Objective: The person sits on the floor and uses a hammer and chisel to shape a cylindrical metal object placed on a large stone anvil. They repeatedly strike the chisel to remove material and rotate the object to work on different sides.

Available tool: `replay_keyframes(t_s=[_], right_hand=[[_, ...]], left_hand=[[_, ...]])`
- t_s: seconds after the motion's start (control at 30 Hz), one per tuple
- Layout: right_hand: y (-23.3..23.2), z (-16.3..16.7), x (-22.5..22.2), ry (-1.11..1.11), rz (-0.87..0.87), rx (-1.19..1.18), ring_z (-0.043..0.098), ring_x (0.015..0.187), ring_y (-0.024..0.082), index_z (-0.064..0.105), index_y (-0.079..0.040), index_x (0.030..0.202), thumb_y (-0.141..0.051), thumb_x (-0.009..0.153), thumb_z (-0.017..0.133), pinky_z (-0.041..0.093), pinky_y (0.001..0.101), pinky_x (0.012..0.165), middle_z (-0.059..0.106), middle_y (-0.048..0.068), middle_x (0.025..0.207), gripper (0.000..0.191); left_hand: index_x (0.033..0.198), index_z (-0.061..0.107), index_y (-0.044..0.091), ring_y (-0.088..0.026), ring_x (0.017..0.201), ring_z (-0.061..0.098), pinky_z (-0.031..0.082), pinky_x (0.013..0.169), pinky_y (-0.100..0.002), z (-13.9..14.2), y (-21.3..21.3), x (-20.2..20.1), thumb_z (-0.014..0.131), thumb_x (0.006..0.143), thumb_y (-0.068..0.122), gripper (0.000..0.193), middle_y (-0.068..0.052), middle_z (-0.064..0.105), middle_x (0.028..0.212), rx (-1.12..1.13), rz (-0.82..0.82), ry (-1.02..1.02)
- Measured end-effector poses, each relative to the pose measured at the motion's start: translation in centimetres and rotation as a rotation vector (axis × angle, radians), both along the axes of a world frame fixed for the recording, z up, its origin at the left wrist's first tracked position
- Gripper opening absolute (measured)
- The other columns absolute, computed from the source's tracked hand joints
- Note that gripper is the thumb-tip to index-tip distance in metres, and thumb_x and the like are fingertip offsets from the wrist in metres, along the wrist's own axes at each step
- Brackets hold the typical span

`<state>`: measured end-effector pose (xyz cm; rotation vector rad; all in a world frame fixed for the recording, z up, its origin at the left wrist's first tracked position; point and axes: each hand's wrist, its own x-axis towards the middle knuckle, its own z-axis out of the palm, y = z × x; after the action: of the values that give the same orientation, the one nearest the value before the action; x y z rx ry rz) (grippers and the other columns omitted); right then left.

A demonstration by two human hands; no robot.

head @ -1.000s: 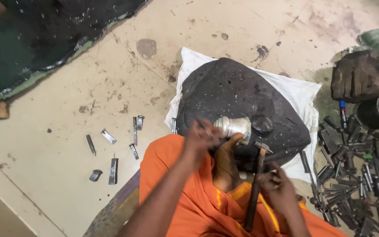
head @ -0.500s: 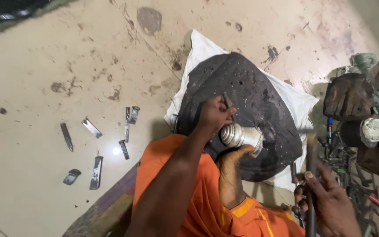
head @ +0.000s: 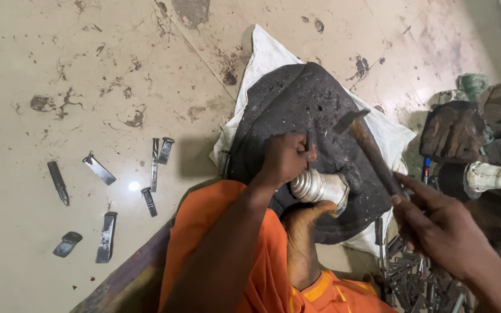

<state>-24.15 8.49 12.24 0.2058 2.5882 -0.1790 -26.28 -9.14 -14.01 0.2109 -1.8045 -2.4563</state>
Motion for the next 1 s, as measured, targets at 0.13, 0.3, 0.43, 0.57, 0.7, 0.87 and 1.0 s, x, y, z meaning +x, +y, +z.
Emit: replay_keyframes(t_s=[0.13,0.3,0.43,0.57,0.7,0.87,1.0], right_hand=[[-2.3,1.8,-2.1,-0.010,0.129,0.020,0.053,0.052,0.019,0.041,-0.022,0.168,-0.030,0.107,0.060,0.048,0.0374,0.048,0.057,0.012,0.064,0.064],[-4.6,3.4,-3.5,0.012,0.142,0.021,0.058,0.050,0.019,0.044,-0.023,0.166,-0.031,0.108,0.057,0.048,0.0393,0.047,0.060,0.010,0.063,0.060],[-6.7,3.7,-3.8,-0.117,0.265,0.147,0.056,0.051,0.018,0.035,-0.029,0.167,-0.029,0.107,0.051,0.052,0.0369,0.047,0.059,0.009,0.069,0.062],[-7.5,4.5,-3.6,-0.184,0.252,0.294,0.056,0.048,0.020,0.042,-0.032,0.160,-0.033,0.109,0.052,0.051,0.0375,0.048,0.058,0.011,0.064,0.051],[-6.7,5.3,-2.8,0.313,0.284,-0.156,0.049,0.038,0.018,0.051,-0.019,0.162,-0.030,0.110,0.045,0.040,0.0373,0.031,0.055,0.009,0.057,0.053],[-6.4,4.9,-3.4,-0.112,0.488,0.403,0.056,0.046,0.016,0.044,-0.027,0.158,-0.035,0.109,0.048,0.049,0.0317,0.045,0.065,0.006,0.063,0.050],[-6.5,5.9,-3.3,0.179,0.400,0.055,0.055,0.038,0.018,0.052,-0.021,0.157,-0.032,0.109,0.051,0.047,0.0357,0.038,0.060,0.010,0.061,0.049]], left_hand=[[0.084,0.066,-0.002,-0.015,0.075,0.075,0.059,0.066,-0.030,0.0,-0.1,0.1,0.071,0.086,-0.002,0.005,-0.011,0.076,0.080,0.043,-0.008,0.012],[0.085,0.067,-0.002,-0.016,0.075,0.076,0.058,0.065,-0.030,0.8,-0.4,0.7,0.070,0.083,-0.003,0.003,-0.012,0.076,0.079,0.013,-0.021,-0.017],[0.087,0.068,0.000,-0.016,0.072,0.076,0.057,0.063,-0.031,1.5,-0.6,1.2,0.072,0.083,-0.001,0.006,-0.011,0.076,0.077,-0.080,-0.001,-0.025],[0.085,0.067,0.000,-0.016,0.074,0.078,0.059,0.065,-0.029,2.0,-0.8,1.5,0.071,0.083,-0.002,0.005,-0.010,0.077,0.078,-0.082,0.044,0.063],[0.085,0.068,0.000,-0.017,0.074,0.077,0.058,0.064,-0.030,2.1,-0.8,1.6,0.074,0.081,0.000,0.007,-0.011,0.076,0.079,-0.128,0.067,0.030],[0.086,0.067,-0.001,-0.018,0.076,0.078,0.059,0.066,-0.031,1.8,-0.7,1.6,0.068,0.088,-0.001,0.002,-0.010,0.077,0.078,-0.048,0.055,0.087],[0.086,0.068,0.000,-0.017,0.076,0.078,0.060,0.067,-0.030,1.7,-0.7,2.0,0.069,0.085,0.001,0.002,-0.010,0.077,0.080,-0.078,0.066,0.088]])
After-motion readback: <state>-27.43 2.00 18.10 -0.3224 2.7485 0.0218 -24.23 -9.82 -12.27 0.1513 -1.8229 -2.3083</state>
